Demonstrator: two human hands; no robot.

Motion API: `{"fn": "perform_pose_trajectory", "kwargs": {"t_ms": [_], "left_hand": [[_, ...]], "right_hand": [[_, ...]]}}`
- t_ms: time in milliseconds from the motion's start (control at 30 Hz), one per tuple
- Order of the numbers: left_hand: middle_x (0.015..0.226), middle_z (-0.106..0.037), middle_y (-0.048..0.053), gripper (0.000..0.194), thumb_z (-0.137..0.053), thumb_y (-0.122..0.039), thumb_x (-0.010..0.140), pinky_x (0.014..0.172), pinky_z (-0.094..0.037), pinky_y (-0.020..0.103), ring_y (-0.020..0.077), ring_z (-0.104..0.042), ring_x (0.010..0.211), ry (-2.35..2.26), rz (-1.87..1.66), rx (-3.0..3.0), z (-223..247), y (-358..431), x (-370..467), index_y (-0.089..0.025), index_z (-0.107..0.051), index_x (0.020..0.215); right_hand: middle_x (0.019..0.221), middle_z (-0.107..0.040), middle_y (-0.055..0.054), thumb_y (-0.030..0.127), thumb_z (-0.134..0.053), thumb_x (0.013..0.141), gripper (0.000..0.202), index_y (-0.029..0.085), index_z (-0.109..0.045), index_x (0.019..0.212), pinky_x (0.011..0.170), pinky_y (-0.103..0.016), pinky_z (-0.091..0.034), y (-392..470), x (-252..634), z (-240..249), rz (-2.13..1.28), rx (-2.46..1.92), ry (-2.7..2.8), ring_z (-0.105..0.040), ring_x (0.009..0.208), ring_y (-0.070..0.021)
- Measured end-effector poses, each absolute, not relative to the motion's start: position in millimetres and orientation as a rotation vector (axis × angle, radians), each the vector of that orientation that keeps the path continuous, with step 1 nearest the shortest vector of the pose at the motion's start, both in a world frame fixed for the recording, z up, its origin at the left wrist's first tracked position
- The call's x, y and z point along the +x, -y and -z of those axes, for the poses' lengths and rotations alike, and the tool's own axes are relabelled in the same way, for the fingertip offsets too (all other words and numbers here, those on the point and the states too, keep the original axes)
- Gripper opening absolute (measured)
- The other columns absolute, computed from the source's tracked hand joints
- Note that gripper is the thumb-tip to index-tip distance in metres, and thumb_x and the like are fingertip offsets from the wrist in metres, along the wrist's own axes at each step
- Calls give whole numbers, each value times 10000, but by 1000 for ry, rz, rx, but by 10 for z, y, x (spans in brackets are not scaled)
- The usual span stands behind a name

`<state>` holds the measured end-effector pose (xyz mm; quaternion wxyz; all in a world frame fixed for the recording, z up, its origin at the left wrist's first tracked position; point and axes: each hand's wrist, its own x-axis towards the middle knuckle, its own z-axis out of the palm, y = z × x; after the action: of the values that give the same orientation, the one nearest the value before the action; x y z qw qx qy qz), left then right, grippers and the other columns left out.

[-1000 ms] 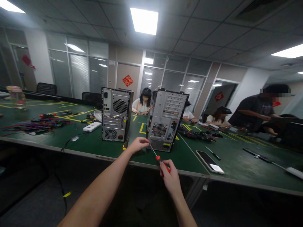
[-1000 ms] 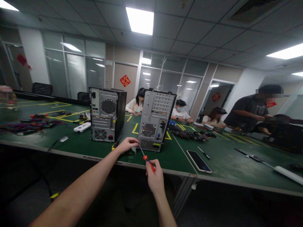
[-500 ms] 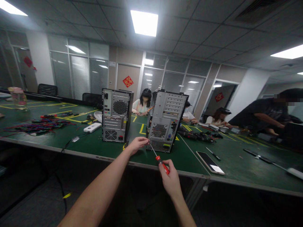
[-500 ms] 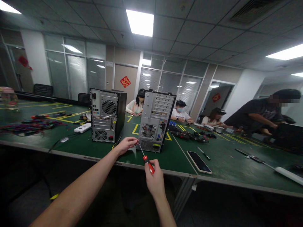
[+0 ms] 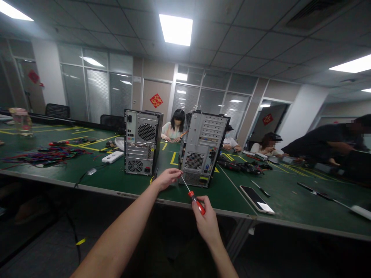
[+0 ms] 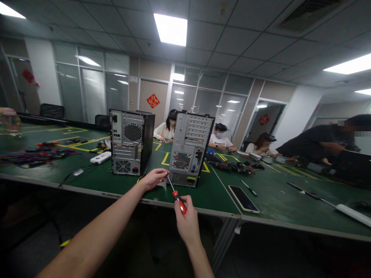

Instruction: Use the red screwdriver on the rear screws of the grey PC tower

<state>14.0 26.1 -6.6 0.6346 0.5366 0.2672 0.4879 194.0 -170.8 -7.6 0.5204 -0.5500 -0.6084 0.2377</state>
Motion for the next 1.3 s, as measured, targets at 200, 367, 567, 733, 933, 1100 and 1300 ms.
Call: {"fn": "perform_pose_trajectory", "kwargs": {"t_ms": [200,367,567,733,933,1100,1300], "left_hand": [[946,-744,87,432,-957,-387,592,714,-451,253,164,-660,854,-562,-1111,1143,36,-247,138,-157,-777,911],[848,-713,48,441,-992,-346,552,685,-428,238,136,-649,791,-492,-1102,1054,0,-212,123,-152,-762,874],[832,-710,39,423,-994,-328,557,693,-420,242,135,-652,796,-506,-1068,1050,-11,-199,126,-148,-757,859],[845,-716,45,402,-987,-317,571,705,-425,248,140,-647,809,-517,-1054,1084,-1,-188,137,-145,-757,852],[850,-712,52,401,-985,-329,587,703,-436,241,128,-635,800,-512,-1079,1082,3,-193,138,-140,-772,869],[882,-726,76,407,-981,-347,601,686,-432,235,135,-633,810,-505,-1084,1091,8,-203,141,-135,-791,892],[913,-739,98,467,-972,-424,608,662,-424,228,138,-636,797,-511,-1079,1104,18,-228,133,-131,-787,921]], "right_hand": [[664,-496,64,576,-536,961,363,220,-557,1026,572,-252,-337,1703,1924,114,-533,-1314,1468,-445,584,-143],[666,-508,57,565,-518,980,346,226,-568,1027,589,-257,-354,1677,1908,178,-416,-1316,1531,-485,584,-152],[798,-646,-15,471,-549,966,266,237,-627,1065,690,-286,-418,1745,1931,96,-172,-1365,1611,-606,699,-198],[701,-609,8,532,-550,956,313,236,-623,1026,595,-273,-389,1754,1945,55,-312,-1380,1517,-554,606,-180],[674,-576,32,615,-573,936,403,222,-590,1022,546,-255,-356,1681,1912,163,-523,-1294,1393,-480,576,-149],[653,-514,52,613,-570,946,398,222,-583,1023,539,-254,-333,1670,1902,193,-530,-1274,1391,-447,567,-139],[684,-565,32,610,-596,933,417,213,-598,1059,565,-268,-374,1669,1915,171,-545,-1223,1334,-468,591,-147]]}}
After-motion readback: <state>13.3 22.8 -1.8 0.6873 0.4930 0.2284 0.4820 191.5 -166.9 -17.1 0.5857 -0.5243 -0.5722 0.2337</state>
